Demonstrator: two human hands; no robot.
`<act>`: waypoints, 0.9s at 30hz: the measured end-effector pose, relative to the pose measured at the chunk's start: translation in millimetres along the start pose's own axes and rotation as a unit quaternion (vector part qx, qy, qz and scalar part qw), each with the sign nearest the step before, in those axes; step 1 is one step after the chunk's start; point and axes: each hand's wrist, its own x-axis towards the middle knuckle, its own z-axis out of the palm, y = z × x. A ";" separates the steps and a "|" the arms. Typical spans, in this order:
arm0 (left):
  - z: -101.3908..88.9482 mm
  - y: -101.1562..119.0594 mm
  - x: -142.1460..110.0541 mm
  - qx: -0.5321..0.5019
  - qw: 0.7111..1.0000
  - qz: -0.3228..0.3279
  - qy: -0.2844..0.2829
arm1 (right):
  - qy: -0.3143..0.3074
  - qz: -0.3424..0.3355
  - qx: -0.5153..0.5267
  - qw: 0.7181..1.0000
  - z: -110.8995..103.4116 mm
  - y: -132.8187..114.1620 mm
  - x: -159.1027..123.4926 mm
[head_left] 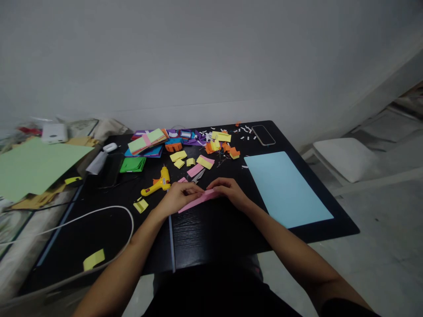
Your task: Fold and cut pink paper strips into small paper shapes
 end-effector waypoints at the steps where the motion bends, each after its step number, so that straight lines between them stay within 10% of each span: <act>1: -0.3 0.8 -0.2 0.004 1.000 0.002 0.000 | -0.002 0.005 0.002 1.000 0.6 -0.2 -0.4; 18: -0.2 9.5 -1.7 0.039 0.998 -0.021 -0.039 | 0.033 -0.073 -0.124 0.989 6.4 6.9 -2.1; 27: -1.2 7.0 -0.9 0.037 0.999 -0.025 -0.014 | 0.143 -0.032 0.014 0.989 -0.3 6.1 3.1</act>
